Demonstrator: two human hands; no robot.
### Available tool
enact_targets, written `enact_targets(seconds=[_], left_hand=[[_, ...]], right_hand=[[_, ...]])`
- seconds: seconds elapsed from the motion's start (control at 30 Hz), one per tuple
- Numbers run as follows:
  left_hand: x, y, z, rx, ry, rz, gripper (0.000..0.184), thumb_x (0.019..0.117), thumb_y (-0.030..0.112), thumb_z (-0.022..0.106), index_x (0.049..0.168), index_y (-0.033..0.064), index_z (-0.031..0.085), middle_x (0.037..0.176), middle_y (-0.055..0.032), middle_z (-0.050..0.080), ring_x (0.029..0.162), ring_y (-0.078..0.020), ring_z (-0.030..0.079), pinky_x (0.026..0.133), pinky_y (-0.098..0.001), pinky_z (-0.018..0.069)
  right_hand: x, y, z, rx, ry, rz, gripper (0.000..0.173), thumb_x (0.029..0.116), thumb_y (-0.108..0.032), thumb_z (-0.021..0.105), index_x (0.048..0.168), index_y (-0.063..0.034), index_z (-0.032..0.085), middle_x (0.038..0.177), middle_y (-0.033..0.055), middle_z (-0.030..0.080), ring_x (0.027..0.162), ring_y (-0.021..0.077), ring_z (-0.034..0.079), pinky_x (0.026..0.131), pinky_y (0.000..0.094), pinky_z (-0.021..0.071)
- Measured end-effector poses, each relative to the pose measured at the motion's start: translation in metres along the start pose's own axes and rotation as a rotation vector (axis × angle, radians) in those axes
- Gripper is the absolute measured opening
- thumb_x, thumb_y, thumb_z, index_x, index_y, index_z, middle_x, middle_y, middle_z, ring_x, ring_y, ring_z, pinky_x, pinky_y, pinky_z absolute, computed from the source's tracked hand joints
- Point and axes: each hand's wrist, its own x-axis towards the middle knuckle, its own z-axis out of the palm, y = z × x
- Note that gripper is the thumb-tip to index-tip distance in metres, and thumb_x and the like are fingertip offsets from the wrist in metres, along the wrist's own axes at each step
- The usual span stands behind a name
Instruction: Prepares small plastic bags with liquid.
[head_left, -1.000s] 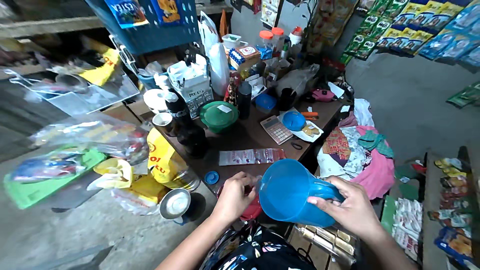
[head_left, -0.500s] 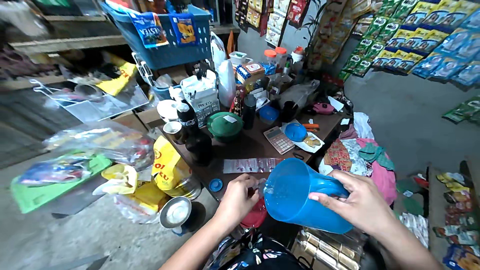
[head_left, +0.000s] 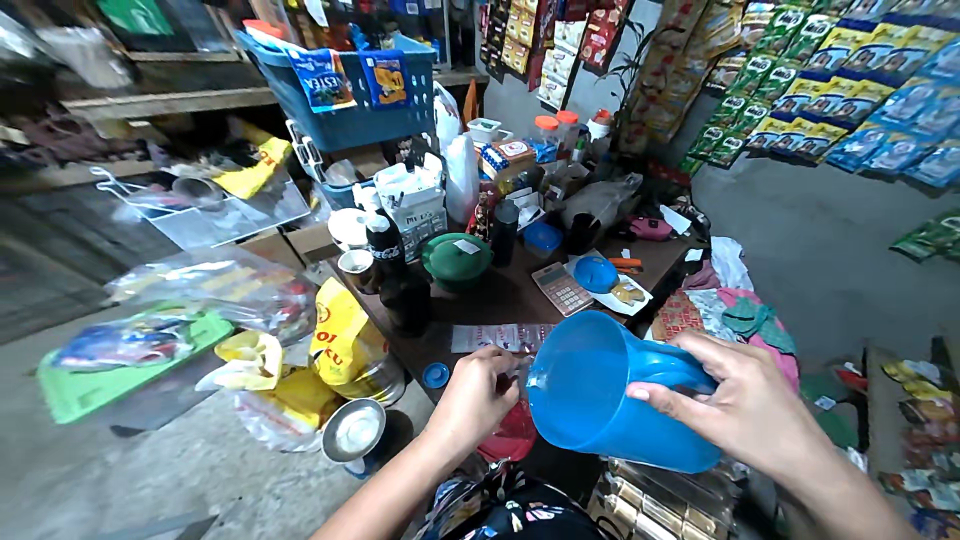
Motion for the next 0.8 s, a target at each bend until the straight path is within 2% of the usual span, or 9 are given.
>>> enact_targets(seconds=[0.27, 0.37, 0.63, 0.8], left_hand=[[0.001, 0.016, -0.015, 0.007, -0.043, -0.022, 0.02, 0.0917, 0.008, 0.065, 0.107, 0.0033, 0.077, 0.107, -0.0119, 0.071, 0.095, -0.0147, 0.068, 0.087, -0.0283, 0.0546], [0.001, 0.023, -0.021, 0.021, -0.036, -0.019, 0.02, 0.0919, 0.01, 0.065, 0.107, 0.0045, 0.077, 0.109, -0.0111, 0.071, 0.095, -0.0137, 0.068, 0.086, -0.0276, 0.055], [0.004, 0.038, -0.036, 0.071, -0.025, 0.02, 0.021, 0.0903, 0.009, 0.067, 0.108, 0.003, 0.077, 0.109, -0.0137, 0.072, 0.092, -0.0175, 0.069, 0.085, -0.032, 0.0559], [0.005, 0.038, -0.04, 0.041, -0.003, 0.001, 0.02, 0.0904, 0.009, 0.068, 0.107, 0.0053, 0.077, 0.108, -0.008, 0.072, 0.09, -0.0104, 0.068, 0.083, -0.027, 0.0566]], right_hand=[[0.008, -0.008, -0.014, -0.018, 0.008, -0.023, 0.052, 0.0889, -0.061, 0.066, 0.095, -0.0101, 0.072, 0.079, -0.0058, 0.068, 0.072, -0.008, 0.06, 0.062, 0.011, 0.0487], [0.012, -0.01, -0.021, -0.029, 0.013, -0.04, 0.052, 0.0897, -0.062, 0.065, 0.1, -0.0121, 0.074, 0.083, -0.0069, 0.07, 0.077, -0.0075, 0.063, 0.067, 0.0133, 0.0529], [0.027, -0.022, -0.042, -0.061, 0.023, -0.047, 0.048, 0.0871, -0.066, 0.065, 0.096, -0.02, 0.072, 0.078, -0.0149, 0.066, 0.071, -0.0105, 0.061, 0.059, 0.0119, 0.0516], [0.035, -0.025, -0.047, -0.076, 0.018, -0.053, 0.046, 0.0854, -0.067, 0.066, 0.093, -0.0226, 0.07, 0.075, -0.0165, 0.063, 0.068, -0.0101, 0.059, 0.056, 0.0127, 0.0493]])
